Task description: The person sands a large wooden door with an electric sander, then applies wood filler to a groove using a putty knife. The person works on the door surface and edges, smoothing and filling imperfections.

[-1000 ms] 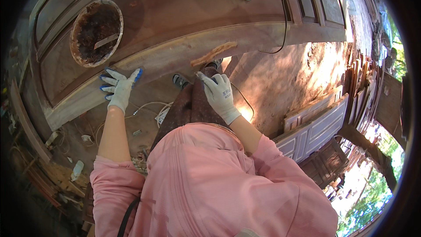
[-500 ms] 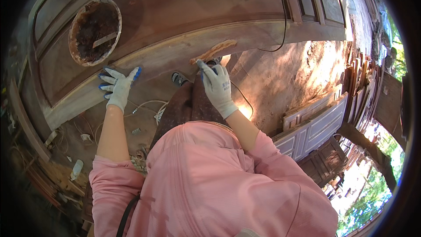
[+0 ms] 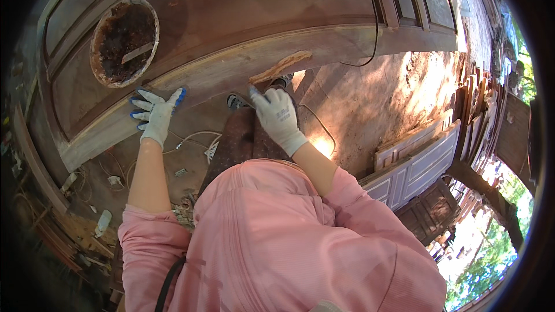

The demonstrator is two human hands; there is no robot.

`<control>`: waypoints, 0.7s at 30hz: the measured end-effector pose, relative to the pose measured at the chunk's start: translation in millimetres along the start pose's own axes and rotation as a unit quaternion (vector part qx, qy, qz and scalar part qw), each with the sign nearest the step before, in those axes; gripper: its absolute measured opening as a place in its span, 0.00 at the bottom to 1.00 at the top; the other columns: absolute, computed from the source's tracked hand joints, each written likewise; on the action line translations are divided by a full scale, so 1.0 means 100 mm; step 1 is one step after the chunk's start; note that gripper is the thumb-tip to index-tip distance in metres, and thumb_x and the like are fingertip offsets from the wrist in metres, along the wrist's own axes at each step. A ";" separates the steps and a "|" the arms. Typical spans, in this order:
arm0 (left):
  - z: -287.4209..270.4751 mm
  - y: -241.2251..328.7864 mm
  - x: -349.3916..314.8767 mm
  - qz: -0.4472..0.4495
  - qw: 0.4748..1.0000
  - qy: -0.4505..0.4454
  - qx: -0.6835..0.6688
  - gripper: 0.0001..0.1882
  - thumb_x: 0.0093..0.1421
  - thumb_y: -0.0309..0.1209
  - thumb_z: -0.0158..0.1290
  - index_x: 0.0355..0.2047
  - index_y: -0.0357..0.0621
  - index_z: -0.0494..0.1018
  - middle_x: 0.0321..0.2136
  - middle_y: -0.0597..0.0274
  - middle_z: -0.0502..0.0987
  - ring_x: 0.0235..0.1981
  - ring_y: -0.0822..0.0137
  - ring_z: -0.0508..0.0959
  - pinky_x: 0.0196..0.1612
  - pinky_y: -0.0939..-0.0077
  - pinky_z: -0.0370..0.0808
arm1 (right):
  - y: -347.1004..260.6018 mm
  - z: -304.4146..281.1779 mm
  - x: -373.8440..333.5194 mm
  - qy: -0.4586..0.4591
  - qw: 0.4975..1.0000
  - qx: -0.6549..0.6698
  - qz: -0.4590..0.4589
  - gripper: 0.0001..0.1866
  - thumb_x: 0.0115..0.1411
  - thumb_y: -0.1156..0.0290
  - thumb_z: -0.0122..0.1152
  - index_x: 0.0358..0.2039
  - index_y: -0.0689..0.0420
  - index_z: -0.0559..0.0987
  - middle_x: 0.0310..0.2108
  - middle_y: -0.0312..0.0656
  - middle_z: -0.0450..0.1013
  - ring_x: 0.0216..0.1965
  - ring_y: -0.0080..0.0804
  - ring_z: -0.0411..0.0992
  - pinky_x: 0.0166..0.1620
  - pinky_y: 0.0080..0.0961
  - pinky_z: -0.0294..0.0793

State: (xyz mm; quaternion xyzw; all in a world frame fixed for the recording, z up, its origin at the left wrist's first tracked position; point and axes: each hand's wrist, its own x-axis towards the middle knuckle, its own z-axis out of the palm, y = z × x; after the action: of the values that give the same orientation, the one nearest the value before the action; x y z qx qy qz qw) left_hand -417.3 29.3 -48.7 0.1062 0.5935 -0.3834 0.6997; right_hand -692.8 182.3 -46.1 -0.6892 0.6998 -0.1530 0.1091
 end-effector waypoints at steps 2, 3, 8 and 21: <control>0.01 -0.03 -0.02 -0.001 1.000 -0.008 -0.009 0.19 0.71 0.49 0.46 0.40 0.60 0.87 0.47 0.53 0.86 0.60 0.42 0.78 0.73 0.38 0.16 | -0.08 -0.02 -0.07 -0.005 0.999 0.041 -0.031 0.19 0.62 0.69 0.63 0.54 0.48 0.81 0.34 0.40 0.67 0.38 0.42 0.69 0.43 0.42 0.71; 0.02 -0.03 -0.03 0.019 1.000 0.007 -0.013 0.19 0.70 0.49 0.47 0.38 0.59 0.87 0.47 0.51 0.85 0.61 0.41 0.77 0.73 0.38 0.15 | -0.10 -0.03 -0.08 0.016 0.996 0.063 -0.056 0.19 0.62 0.69 0.63 0.55 0.48 0.81 0.34 0.40 0.67 0.38 0.42 0.69 0.43 0.42 0.71; 0.03 0.00 -0.03 0.009 0.997 0.002 -0.070 0.19 0.71 0.49 0.46 0.39 0.60 0.86 0.49 0.50 0.84 0.61 0.40 0.76 0.71 0.36 0.12 | -0.02 -0.02 -0.01 0.034 0.995 0.048 0.085 0.20 0.61 0.67 0.63 0.55 0.48 0.80 0.34 0.41 0.69 0.38 0.43 0.70 0.43 0.44 0.71; -0.04 0.44 0.49 -0.063 0.989 -0.129 0.041 0.34 0.74 0.62 0.29 0.67 0.62 0.71 0.67 0.52 0.70 0.74 0.54 0.61 0.69 0.33 0.13 | 0.30 -0.41 -0.38 0.083 0.959 0.181 0.200 0.19 0.68 0.67 0.59 0.58 0.57 0.78 0.39 0.49 0.74 0.44 0.52 0.72 0.49 0.45 0.73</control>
State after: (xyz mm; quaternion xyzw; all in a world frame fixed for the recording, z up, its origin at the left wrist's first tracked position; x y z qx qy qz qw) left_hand -390.7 41.6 -108.1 0.0469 0.4870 -0.4614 0.7401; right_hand -734.9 223.4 -20.8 -0.4888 0.7905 -0.3088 0.2019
